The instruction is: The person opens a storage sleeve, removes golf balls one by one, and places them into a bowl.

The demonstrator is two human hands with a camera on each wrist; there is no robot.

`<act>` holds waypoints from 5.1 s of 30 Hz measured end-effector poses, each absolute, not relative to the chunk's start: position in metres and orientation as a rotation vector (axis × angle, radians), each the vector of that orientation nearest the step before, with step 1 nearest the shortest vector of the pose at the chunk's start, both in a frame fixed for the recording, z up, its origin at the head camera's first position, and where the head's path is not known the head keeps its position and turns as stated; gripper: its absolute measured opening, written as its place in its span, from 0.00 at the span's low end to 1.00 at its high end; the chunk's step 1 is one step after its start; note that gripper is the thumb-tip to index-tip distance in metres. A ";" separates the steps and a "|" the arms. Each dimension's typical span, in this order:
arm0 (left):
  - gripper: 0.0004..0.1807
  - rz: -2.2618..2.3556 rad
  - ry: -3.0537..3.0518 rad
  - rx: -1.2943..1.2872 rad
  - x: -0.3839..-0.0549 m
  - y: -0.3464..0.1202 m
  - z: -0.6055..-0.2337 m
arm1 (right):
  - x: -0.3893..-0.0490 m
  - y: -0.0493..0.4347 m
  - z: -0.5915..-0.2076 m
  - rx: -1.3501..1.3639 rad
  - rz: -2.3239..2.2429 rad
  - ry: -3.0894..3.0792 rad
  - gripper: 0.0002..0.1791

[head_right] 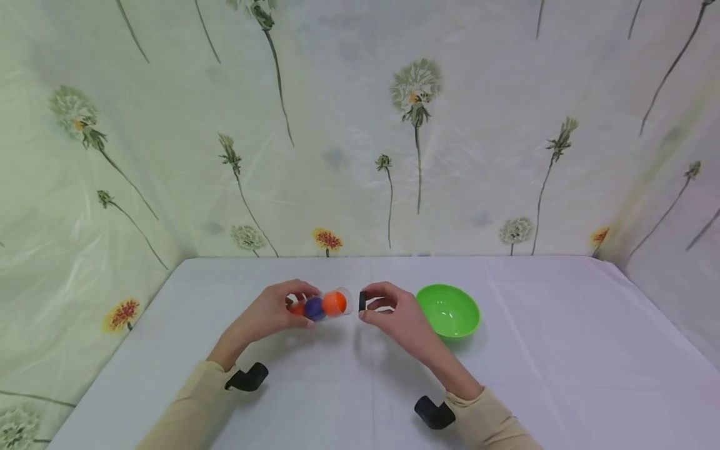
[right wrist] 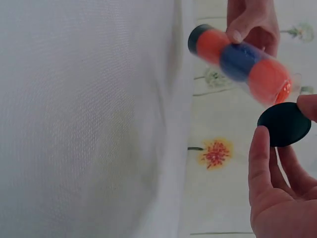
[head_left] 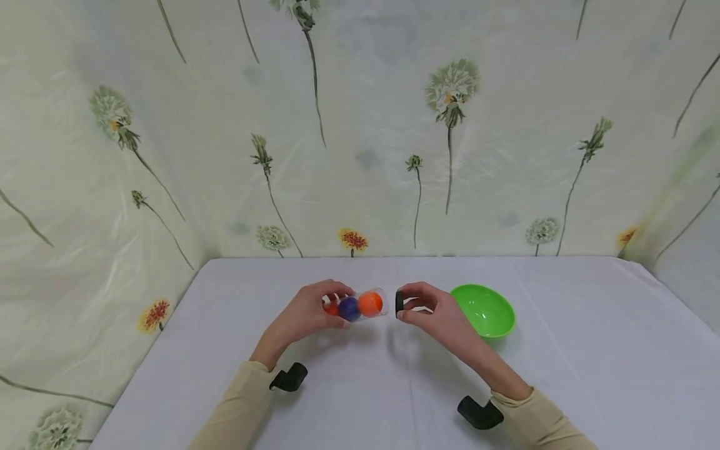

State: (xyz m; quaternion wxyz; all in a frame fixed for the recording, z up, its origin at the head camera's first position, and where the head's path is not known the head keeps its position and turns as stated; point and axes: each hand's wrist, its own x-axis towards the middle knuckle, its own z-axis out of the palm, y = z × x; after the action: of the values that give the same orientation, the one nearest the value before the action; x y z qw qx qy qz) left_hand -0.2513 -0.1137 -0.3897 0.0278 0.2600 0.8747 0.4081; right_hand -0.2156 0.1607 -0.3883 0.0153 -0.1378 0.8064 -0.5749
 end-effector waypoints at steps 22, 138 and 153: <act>0.24 1.451 2.558 0.668 -0.251 -0.118 -0.395 | -0.230 0.165 -0.403 -0.533 -1.691 2.530 0.27; 0.26 1.350 2.713 0.774 -0.245 -0.125 -0.396 | -0.220 0.144 -0.392 -0.522 -1.648 2.520 0.24; 0.26 0.763 3.089 0.978 -0.238 -0.112 -0.398 | -0.214 0.130 -0.400 -0.378 -1.779 2.349 0.30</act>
State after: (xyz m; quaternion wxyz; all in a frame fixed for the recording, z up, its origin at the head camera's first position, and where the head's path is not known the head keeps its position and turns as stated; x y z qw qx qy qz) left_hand -0.2380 -0.1123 -0.3982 -0.0934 0.2924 0.9239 0.2283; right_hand -0.2138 0.1301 -0.4005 0.0852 -0.1269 0.7877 -0.5968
